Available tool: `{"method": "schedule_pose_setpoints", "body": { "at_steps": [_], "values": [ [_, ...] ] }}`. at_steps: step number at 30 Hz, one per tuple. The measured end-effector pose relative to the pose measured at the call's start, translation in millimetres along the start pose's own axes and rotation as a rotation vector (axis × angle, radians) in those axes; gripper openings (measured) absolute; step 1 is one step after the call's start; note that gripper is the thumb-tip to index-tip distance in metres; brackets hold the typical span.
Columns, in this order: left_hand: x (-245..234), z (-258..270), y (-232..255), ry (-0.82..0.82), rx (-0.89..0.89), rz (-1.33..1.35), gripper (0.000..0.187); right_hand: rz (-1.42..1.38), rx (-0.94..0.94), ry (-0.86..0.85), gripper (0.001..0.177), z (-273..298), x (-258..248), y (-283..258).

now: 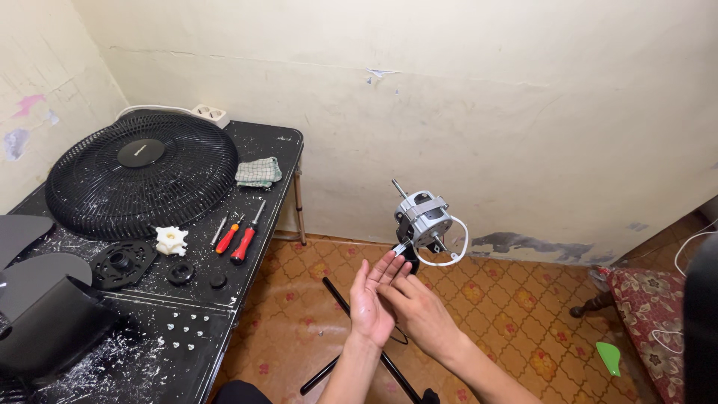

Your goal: The person assembles a fan motor by attaching a metal bracket and securing it with a screwdriver, then installs a white plastic gear onto the motor shaft. The motor is mounted on a tripod stand while the person works.

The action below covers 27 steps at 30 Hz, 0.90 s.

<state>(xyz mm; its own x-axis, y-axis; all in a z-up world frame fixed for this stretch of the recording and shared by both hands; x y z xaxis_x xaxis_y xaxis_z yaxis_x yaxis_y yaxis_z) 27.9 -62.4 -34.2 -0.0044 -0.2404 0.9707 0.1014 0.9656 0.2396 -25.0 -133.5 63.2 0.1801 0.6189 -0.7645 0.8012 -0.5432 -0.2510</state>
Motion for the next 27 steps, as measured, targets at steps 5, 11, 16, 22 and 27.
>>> {"method": "schedule_pose_setpoints", "body": {
  "at_steps": [5,11,16,22,27],
  "values": [
    [-9,-7,-3,-0.032,-0.036,0.094,0.053,-0.003,0.087,-0.051,0.046,6,1,5],
    [0,-6,1,-0.115,-0.070,0.248,0.061,-0.013,0.100,0.080,0.025,3,-11,1],
    [11,1,2,-0.154,-0.079,0.256,0.070,-0.082,0.093,0.022,0.027,-1,-4,0],
    [17,8,1,-0.225,-0.133,0.290,0.072,-0.095,0.142,0.011,0.030,3,2,10],
    [8,12,-3,-0.155,-0.151,0.236,0.074,-0.068,0.174,-0.040,0.031,6,6,10]
  ]
}}
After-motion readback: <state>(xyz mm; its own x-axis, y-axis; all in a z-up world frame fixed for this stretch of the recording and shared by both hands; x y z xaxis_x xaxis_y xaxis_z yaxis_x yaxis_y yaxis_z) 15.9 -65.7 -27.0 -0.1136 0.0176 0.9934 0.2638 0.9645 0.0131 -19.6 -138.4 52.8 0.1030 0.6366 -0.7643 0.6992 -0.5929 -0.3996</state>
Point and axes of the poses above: each hand's wrist, its own z-axis away from the middle knuckle, its own x-axis out of the palm, y = z × x, the point moved 7 cm from there along -z, towards the middle knuckle, and after that the axes turned 1 degree about z, right-handed, at the moved point
